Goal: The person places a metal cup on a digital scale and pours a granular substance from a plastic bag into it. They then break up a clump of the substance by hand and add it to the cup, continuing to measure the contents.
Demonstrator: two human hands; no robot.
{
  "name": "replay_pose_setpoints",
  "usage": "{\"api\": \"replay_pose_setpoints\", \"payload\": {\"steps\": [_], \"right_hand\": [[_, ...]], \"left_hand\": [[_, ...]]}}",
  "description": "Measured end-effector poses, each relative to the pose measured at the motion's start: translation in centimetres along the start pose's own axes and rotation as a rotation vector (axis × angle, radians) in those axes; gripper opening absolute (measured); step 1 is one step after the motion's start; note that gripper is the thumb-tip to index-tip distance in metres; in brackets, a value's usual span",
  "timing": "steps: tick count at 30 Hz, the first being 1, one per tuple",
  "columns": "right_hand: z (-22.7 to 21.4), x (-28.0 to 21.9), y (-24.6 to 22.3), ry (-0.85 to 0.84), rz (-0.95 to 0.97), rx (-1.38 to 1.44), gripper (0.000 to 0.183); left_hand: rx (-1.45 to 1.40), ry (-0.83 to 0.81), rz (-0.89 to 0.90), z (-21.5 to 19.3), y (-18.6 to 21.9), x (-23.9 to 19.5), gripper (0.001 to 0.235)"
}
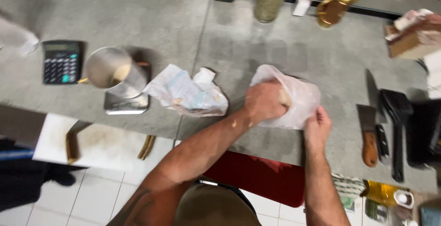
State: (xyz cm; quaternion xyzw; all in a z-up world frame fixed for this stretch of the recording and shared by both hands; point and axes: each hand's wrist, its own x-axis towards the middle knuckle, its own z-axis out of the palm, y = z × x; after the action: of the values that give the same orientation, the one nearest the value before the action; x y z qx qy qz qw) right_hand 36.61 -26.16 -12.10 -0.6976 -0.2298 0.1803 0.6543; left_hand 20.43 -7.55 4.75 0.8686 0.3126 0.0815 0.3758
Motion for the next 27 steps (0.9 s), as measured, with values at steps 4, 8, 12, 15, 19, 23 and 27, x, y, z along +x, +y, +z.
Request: {"api": "replay_pose_setpoints", "payload": {"steps": [4,8,12,15,19,23,27], "right_hand": [[-1.8,0.4,1.0,-0.007,0.039,0.025,0.021],[-1.3,0.3,-3.1,0.112,-0.131,-0.167,0.025],[3.1,-3.0,-14.6,0.17,-0.431,-0.266,0.028],[6.6,-4.6,-17.2,0.099,-0.574,-0.4,0.023],[14.1,-7.1,-20.2,-0.098,-0.594,-0.489,0.008],[22.4,-5.8,-19.6,-0.531,-0.486,-0.714,0.023],[25.7,-3.1,-14.6,-0.693,-0.403,-0.997,0.034]], "left_hand": [[0.046,0.11,0.015,3.7,-2.6,0.8,0.037],[-0.011,0.13,0.085,3.2,-6.9,-0.2,0.021],[-0.211,0.266,0.197,1.7,-6.2,-2.2,0.043],[-0.357,0.34,0.283,1.2,-6.0,-3.1,0.059],[-0.405,0.207,0.396,-1.7,-13.3,-3.5,0.042],[-0.219,0.027,-0.202,-8.2,-20.2,-5.6,0.015],[0.289,0.123,-0.018,-11.0,-23.7,-8.0,0.02]]}}
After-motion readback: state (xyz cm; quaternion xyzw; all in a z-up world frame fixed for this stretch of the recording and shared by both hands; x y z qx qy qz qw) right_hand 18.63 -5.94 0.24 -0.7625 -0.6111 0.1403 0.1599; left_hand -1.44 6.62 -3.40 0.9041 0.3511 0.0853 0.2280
